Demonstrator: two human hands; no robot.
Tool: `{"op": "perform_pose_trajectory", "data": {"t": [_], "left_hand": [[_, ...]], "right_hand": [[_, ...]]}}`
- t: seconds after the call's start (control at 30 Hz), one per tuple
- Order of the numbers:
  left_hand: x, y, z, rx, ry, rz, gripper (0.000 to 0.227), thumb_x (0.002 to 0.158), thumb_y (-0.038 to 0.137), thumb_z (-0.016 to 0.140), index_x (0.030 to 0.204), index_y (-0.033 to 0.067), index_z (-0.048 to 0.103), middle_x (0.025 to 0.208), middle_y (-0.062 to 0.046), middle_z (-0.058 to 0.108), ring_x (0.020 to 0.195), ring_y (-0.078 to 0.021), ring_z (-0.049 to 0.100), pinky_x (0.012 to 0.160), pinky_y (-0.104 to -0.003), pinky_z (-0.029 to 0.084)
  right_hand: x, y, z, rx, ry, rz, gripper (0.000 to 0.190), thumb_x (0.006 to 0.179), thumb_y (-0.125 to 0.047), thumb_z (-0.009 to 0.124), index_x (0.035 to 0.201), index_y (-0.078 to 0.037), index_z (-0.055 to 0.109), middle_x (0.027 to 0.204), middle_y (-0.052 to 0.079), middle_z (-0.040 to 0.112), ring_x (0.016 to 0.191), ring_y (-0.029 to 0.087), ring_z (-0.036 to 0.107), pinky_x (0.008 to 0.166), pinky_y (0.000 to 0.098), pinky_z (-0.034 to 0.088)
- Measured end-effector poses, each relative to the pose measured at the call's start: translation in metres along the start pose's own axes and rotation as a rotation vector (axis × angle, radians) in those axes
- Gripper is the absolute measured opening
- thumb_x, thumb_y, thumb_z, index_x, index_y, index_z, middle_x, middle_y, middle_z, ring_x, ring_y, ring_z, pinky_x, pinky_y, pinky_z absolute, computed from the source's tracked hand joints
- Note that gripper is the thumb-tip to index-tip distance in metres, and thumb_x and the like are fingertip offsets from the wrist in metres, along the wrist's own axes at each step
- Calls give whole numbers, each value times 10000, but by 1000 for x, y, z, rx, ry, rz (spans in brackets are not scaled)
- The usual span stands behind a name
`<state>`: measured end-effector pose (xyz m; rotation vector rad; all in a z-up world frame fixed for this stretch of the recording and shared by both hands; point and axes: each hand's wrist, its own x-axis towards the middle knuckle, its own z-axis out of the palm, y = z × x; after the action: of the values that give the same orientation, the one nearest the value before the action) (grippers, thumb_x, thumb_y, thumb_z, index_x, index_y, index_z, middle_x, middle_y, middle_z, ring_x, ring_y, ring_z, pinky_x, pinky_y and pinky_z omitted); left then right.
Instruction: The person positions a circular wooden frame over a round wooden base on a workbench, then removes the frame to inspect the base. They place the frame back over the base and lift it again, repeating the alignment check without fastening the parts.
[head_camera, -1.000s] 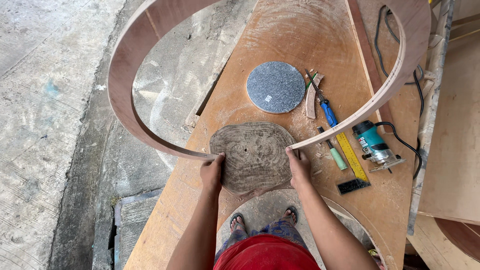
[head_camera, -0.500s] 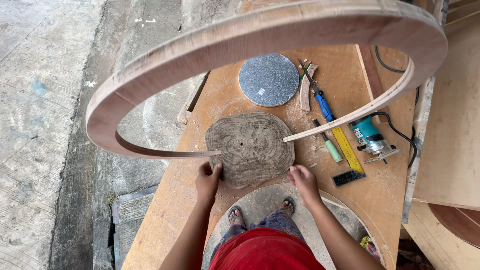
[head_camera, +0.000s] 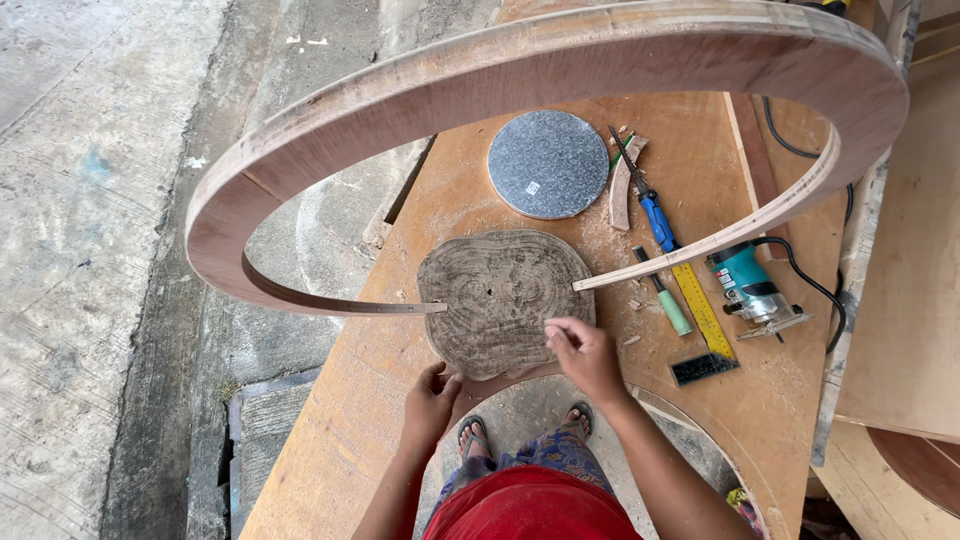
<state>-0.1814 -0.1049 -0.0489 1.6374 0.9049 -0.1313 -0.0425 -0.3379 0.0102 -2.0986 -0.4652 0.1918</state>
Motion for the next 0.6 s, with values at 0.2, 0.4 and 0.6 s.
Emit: {"op": "perform_pose_trajectory", "data": {"t": [0.2, 0.4, 0.6], "left_hand": [[9, 22, -57, -177, 193, 35, 435, 906, 316, 726, 1270, 79, 709, 1231, -92, 768, 1116, -165, 725, 983, -298, 554], [28, 7, -60, -6, 141, 38, 464, 898, 363, 722, 1278, 98, 704, 1247, -70, 761, 1135, -172, 718, 977, -318, 539], [16, 16, -30, -75, 43, 34, 441, 906, 362, 712, 1252, 88, 716, 1213, -70, 775, 1103, -152, 726, 963, -305, 549]], "right_hand": [[16, -103, -91, 71, 205, 203, 216, 933, -131, 706, 1136, -97, 772, 882, 44, 780, 806, 116, 700, 708, 252, 562], [40, -217, -171, 1347, -186, -169, 638, 952, -115, 730, 1546, -126, 497, 1376, 193, 649, 901, 239, 708, 738, 313, 606], [61, -205, -186, 1745, -497, -327, 483, 1098, -255, 715, 1563, -158, 626, 1670, 173, 471, 1060, 219, 627, 877, 332, 525]]}}
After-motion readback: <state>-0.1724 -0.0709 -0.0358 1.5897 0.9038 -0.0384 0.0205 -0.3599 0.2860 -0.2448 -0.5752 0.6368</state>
